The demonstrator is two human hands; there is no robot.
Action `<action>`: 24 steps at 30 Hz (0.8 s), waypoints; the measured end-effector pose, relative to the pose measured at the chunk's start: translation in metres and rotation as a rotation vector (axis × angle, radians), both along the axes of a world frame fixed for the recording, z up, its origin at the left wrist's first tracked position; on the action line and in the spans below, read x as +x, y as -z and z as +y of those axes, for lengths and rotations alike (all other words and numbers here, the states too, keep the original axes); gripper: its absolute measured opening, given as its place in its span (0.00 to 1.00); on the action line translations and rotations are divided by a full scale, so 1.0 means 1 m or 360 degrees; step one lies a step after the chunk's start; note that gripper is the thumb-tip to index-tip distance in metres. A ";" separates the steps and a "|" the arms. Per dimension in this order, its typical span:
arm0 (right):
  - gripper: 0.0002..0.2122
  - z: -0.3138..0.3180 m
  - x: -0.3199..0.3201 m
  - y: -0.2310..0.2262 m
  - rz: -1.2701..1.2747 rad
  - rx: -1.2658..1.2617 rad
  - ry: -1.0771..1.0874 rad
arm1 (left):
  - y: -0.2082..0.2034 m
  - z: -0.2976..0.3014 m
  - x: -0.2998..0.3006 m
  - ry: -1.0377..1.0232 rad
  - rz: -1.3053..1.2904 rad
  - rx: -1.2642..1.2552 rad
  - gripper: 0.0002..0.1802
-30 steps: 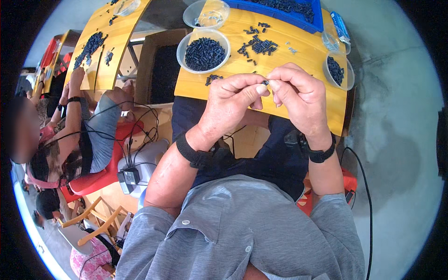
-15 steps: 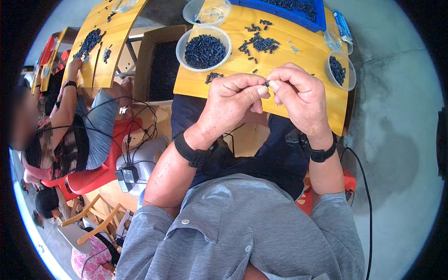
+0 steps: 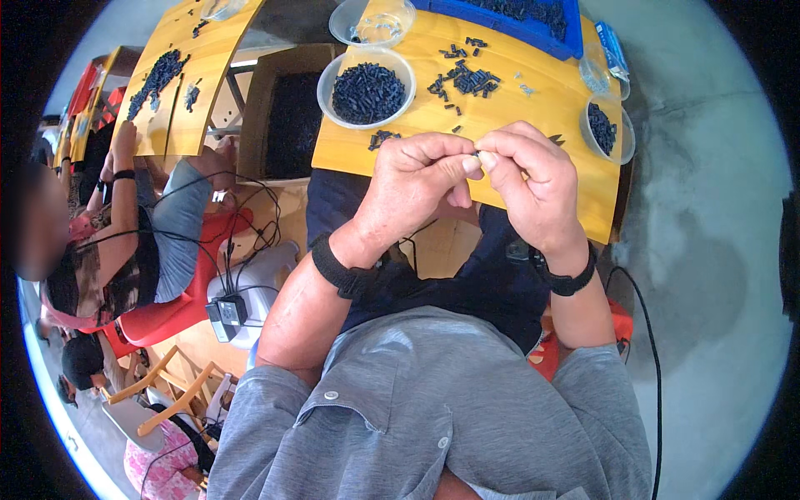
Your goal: Assembling small black plastic components by hand at a workbench.
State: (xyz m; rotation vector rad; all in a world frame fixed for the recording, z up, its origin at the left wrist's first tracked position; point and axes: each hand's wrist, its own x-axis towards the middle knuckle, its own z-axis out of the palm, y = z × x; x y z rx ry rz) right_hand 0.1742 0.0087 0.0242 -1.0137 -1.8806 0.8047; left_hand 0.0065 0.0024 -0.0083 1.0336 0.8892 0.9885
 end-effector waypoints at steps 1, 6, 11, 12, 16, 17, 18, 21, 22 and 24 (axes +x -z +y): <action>0.03 0.000 0.000 -0.001 -0.0001 0.0004 -0.0002 | -0.001 0.000 0.000 -0.0002 -0.0001 0.0004 0.06; 0.05 -0.009 -0.005 0.002 0.0120 -0.0008 0.0086 | 0.002 -0.002 -0.001 0.0020 -0.0113 0.0001 0.07; 0.03 -0.010 -0.003 0.006 0.0266 -0.0094 0.0061 | 0.000 -0.003 -0.001 0.0029 -0.0146 -0.0022 0.08; 0.03 -0.010 -0.002 0.005 0.0203 -0.0066 0.0030 | 0.000 -0.004 -0.001 0.0025 -0.0162 -0.0044 0.08; 0.04 -0.006 0.000 0.002 0.0102 0.0032 -0.0014 | -0.002 -0.004 -0.003 0.0045 -0.0140 -0.0024 0.08; 0.04 -0.005 0.000 0.000 0.0020 0.0131 -0.0043 | -0.002 -0.004 -0.003 0.0059 -0.0137 -0.0050 0.08; 0.04 -0.004 0.001 -0.001 -0.0063 0.0229 -0.0071 | -0.002 -0.005 -0.004 0.0074 -0.0134 -0.0077 0.07; 0.05 -0.004 0.003 0.003 -0.0164 0.0323 -0.0139 | 0.002 -0.009 -0.004 0.0074 -0.0219 -0.0135 0.07; 0.05 -0.005 0.003 0.003 -0.0167 0.0318 -0.0138 | 0.003 -0.011 -0.004 0.0075 -0.0222 -0.0140 0.07; 0.06 -0.008 0.005 0.003 -0.0231 0.0289 -0.0241 | 0.007 -0.013 -0.003 0.0127 -0.0204 -0.0250 0.07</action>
